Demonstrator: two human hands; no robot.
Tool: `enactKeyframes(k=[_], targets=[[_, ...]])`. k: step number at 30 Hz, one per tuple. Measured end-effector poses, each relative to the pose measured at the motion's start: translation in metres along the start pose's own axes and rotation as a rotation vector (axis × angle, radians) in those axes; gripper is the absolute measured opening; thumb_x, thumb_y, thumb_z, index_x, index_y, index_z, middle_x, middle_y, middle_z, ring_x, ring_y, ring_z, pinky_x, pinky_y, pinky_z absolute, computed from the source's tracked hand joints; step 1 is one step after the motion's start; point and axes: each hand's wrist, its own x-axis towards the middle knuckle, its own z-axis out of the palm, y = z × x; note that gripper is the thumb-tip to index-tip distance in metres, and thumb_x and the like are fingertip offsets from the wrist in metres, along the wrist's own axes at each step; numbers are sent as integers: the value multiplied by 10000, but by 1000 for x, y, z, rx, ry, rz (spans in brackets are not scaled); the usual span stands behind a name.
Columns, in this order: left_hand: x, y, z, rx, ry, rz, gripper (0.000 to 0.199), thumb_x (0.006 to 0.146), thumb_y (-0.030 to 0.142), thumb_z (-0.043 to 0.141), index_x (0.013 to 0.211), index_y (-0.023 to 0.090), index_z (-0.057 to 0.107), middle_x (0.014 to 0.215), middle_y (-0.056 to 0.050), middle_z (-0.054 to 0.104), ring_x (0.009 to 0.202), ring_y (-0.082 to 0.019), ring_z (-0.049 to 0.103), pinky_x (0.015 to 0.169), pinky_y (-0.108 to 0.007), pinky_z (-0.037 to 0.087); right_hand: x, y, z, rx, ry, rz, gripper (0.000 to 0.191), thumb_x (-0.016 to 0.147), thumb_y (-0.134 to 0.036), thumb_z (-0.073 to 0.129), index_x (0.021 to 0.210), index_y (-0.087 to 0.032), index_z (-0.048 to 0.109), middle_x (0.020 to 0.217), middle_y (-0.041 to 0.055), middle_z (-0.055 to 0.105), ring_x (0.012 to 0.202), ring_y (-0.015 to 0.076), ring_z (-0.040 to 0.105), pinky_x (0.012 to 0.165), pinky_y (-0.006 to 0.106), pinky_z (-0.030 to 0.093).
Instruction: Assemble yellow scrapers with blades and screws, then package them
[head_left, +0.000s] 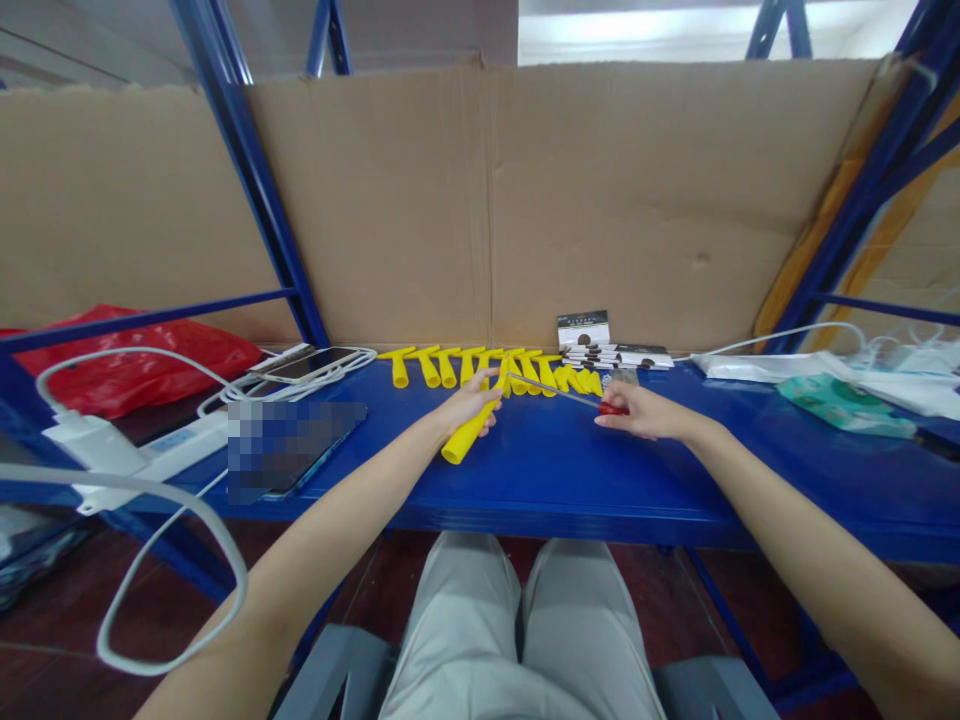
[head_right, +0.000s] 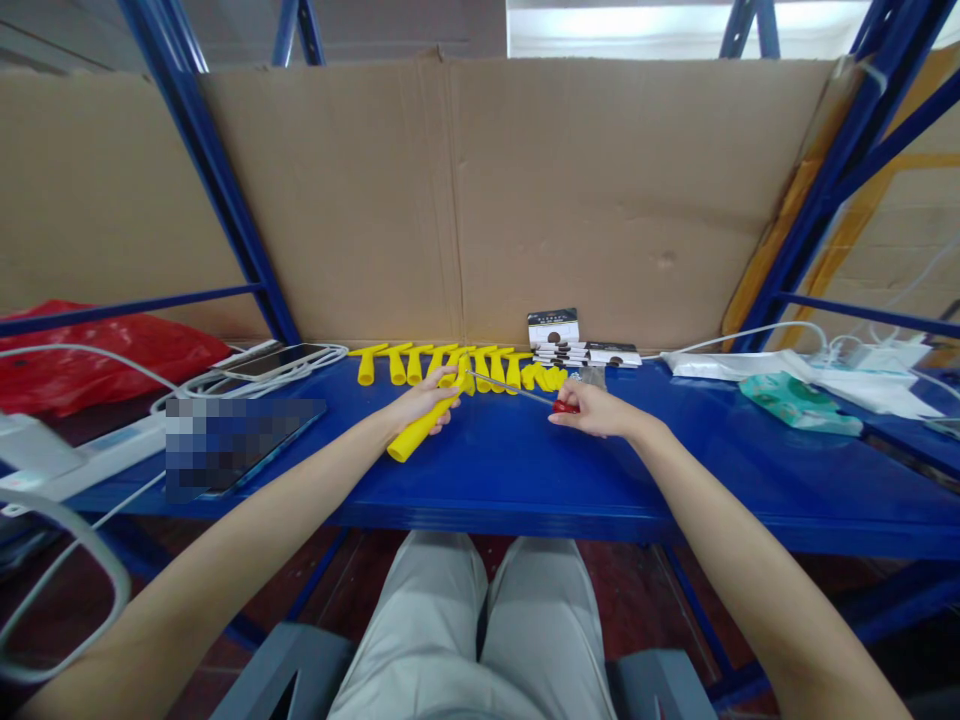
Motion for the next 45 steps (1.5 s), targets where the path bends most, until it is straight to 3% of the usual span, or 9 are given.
enactKeyframes(k=[4, 9, 12, 16, 20, 24, 30, 35, 45], targets=[[-1, 1, 0, 0, 8, -17, 410, 900, 170, 390, 1276, 311, 302, 637, 71, 436, 336, -43, 396, 339, -154, 307, 4, 7, -1, -157, 167, -101, 348, 697, -503, 597, 687, -217, 399, 560, -25, 509, 467, 101, 430, 460, 233, 320], [-1, 2, 0, -22, -1, -26, 410, 905, 167, 378, 1279, 307, 287, 635, 68, 437, 336, -46, 395, 334, -152, 298, 3, 1, -7, -382, 193, -163, 284, 805, -443, 482, 661, -199, 498, 593, 32, 573, 514, 141, 484, 507, 262, 332], [-2, 3, 1, -17, 13, -37, 418, 907, 164, 373, 1284, 317, 275, 634, 71, 433, 331, -43, 389, 335, -150, 301, 4, 1, -7, -388, 170, -188, 299, 846, -423, 421, 687, -195, 531, 637, 55, 615, 555, 162, 532, 527, 268, 358], [-2, 3, 1, -16, 3, -20, 422, 906, 165, 372, 1289, 308, 266, 641, 67, 434, 338, -52, 396, 331, -157, 305, 5, 7, -5, -351, 236, -193, 230, 776, -424, 543, 756, -198, 505, 680, 49, 636, 573, 160, 559, 521, 250, 382], [1, -1, 1, 15, 4, 14, 417, 902, 164, 374, 1287, 288, 273, 643, 68, 428, 342, -50, 398, 351, -171, 344, 2, 4, -5, -574, 312, -162, 191, 802, -391, 531, 770, -202, 527, 673, 51, 648, 557, 168, 565, 491, 247, 338], [4, -5, -1, 55, 29, 53, 422, 902, 166, 369, 1295, 286, 270, 676, 58, 448, 356, -50, 411, 372, -187, 380, -3, -8, -5, -739, 346, -164, 265, 870, -405, 440, 852, -200, 608, 799, 87, 697, 662, 205, 622, 527, 268, 348], [3, -7, -1, 96, 49, 47, 423, 901, 195, 378, 1297, 314, 288, 771, 31, 489, 371, -36, 414, 362, -171, 351, -2, -8, -6, -651, 270, -207, 231, 865, -389, 444, 817, -197, 563, 742, 75, 674, 629, 188, 606, 544, 261, 375], [1, -4, 0, 92, 39, 34, 416, 897, 186, 371, 1286, 304, 284, 737, 41, 476, 370, -36, 405, 358, -159, 337, -1, -4, -6, -636, 315, -162, 143, 815, -351, 515, 793, -211, 497, 684, 46, 643, 545, 171, 562, 494, 248, 333], [2, -5, -1, 40, 33, 58, 411, 891, 172, 379, 1266, 300, 271, 691, 51, 462, 357, -48, 409, 340, -158, 316, -2, -7, -6, -682, 282, -153, 234, 884, -368, 418, 901, -200, 579, 839, 92, 696, 695, 205, 630, 573, 273, 389]])
